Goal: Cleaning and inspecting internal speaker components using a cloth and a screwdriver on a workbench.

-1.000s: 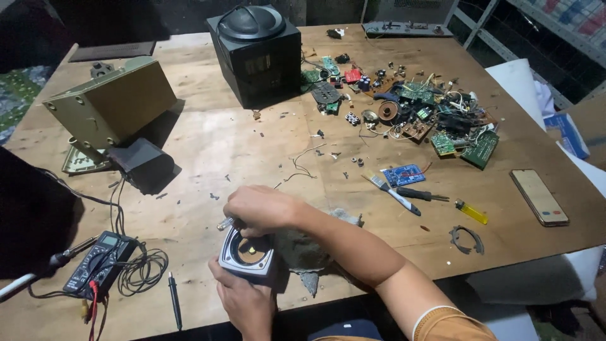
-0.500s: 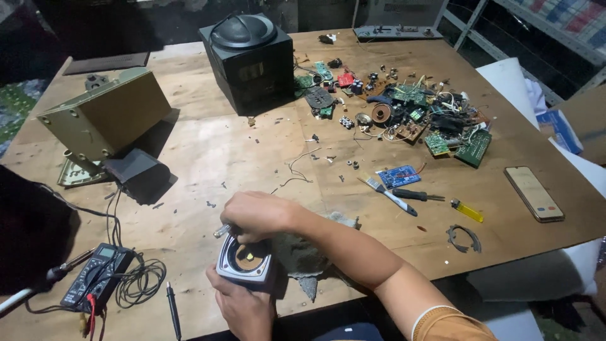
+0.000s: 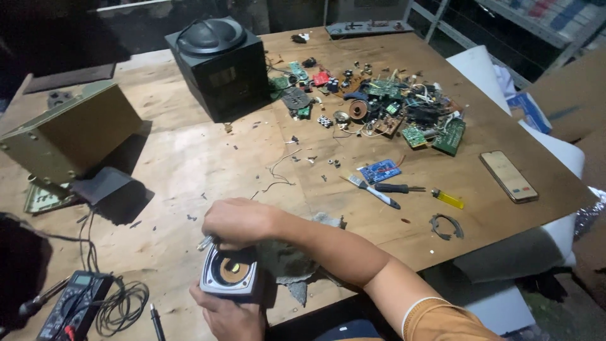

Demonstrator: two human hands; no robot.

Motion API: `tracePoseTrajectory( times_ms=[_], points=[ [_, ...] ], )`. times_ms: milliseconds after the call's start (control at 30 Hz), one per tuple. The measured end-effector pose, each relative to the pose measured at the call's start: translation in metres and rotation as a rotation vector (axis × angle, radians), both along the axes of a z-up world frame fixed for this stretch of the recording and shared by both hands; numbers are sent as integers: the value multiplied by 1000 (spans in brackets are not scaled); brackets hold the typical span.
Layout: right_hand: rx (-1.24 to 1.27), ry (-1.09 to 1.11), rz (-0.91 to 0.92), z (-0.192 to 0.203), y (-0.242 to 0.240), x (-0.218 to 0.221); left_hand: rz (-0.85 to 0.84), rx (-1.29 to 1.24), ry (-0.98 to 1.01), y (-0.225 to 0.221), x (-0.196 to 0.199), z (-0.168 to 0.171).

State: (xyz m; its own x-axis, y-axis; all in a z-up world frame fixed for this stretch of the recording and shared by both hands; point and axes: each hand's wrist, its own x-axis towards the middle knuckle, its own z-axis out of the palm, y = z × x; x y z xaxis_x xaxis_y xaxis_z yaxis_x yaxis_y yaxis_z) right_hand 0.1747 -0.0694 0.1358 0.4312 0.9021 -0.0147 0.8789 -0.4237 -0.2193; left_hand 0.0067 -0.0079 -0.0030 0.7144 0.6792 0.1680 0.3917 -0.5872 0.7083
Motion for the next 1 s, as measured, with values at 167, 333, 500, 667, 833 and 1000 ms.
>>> tracePoseTrajectory(
  times_ms=[167,333,500,667,833,1000],
  points=[
    [-24,57,-4,0,2,-3,38,46,25,-5,-1,6],
    [-40,96,-6,6,3,-4,65,62,-44,-11,-1,7],
    [-7,90,-2,8,1,-2,68,89,-32,-11,-1,4],
    [134,116,-80,5,-6,16,22,107,-242,-14,1,8],
    [205,152,-277,-5,-17,49,-30,95,-316,-14,-1,19],
    [110,75,-585,-41,-26,88,9,134,-390,-21,2,27]
  ],
)
